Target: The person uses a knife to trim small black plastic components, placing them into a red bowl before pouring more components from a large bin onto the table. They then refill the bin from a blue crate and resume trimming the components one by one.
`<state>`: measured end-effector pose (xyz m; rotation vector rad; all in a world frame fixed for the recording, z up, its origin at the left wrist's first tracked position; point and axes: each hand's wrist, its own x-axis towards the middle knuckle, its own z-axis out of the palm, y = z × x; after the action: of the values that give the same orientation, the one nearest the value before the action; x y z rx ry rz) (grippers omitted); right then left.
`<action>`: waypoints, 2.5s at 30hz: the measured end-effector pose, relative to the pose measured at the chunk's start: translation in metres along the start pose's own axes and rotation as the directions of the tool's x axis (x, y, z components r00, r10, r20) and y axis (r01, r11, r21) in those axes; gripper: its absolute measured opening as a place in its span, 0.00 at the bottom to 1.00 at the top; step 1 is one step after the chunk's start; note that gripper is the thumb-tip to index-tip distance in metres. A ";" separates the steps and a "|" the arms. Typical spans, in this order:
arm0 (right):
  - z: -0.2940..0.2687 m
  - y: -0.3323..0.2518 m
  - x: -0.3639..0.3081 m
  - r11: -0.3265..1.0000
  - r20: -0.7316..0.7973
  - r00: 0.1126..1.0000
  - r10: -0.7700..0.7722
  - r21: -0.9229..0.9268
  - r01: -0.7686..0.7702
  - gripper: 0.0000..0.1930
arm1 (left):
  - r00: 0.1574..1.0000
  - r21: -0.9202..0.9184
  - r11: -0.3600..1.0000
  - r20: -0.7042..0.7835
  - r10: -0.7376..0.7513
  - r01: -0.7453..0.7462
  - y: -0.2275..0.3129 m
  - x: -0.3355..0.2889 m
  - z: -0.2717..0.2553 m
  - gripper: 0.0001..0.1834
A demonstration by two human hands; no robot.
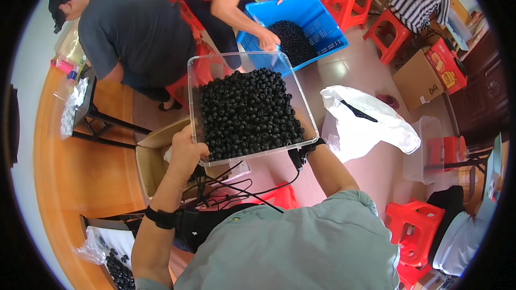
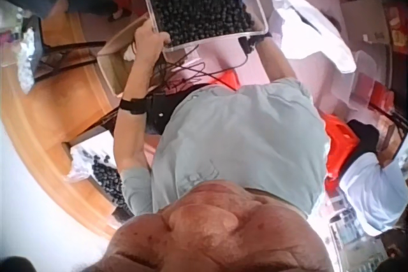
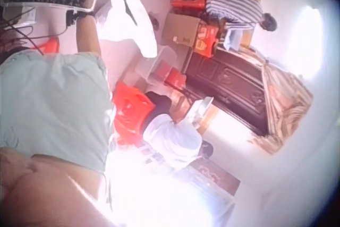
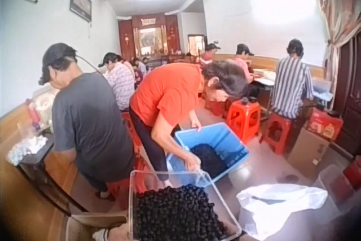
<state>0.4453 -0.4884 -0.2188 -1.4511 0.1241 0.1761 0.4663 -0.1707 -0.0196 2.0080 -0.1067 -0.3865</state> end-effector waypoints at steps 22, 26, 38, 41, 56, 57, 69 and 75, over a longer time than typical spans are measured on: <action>0.034 -0.043 0.022 0.992 -0.059 0.995 0.081 0.103 -0.075 0.11 | 0.993 -0.004 0.994 -0.026 -0.112 0.112 0.019 0.019 -0.031 0.22; 0.033 -0.035 0.025 0.998 -0.062 0.997 0.037 0.048 -0.034 0.12 | 0.994 -0.036 0.994 -0.030 -0.106 0.105 0.020 0.018 -0.033 0.22; 0.035 -0.043 0.028 0.981 -0.051 0.993 0.106 0.166 -0.096 0.11 | 0.992 -0.066 0.991 -0.025 -0.120 0.118 0.020 0.022 -0.037 0.22; 0.035 -0.038 0.028 0.999 -0.067 0.998 0.003 0.044 0.000 0.11 | 0.992 -0.060 0.990 -0.014 -0.129 0.128 0.013 0.025 -0.039 0.24; 0.027 -0.025 0.035 0.973 -0.030 0.991 0.133 0.192 -0.125 0.13 | 0.988 -0.115 0.982 0.018 -0.151 0.152 0.012 0.029 -0.042 0.31; 0.031 -0.031 0.035 0.973 -0.024 0.990 0.138 0.190 -0.131 0.13 | 0.987 -0.118 0.980 0.014 -0.158 0.158 0.009 0.030 -0.043 0.31; 0.039 -0.059 0.024 0.989 -0.067 0.995 0.075 0.132 -0.066 0.12 | 0.989 -0.066 0.988 0.055 -0.134 0.138 0.008 0.041 -0.053 0.34; 0.049 -0.085 0.006 0.898 -0.142 0.978 0.156 0.432 -0.081 0.25 | 0.990 -0.134 0.983 0.088 -0.110 0.122 -0.007 0.047 -0.059 0.29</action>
<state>0.4665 -0.4492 -0.1312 -1.0198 0.3721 0.1127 0.5286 -0.1284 -0.0123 1.8661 -0.0122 -0.5355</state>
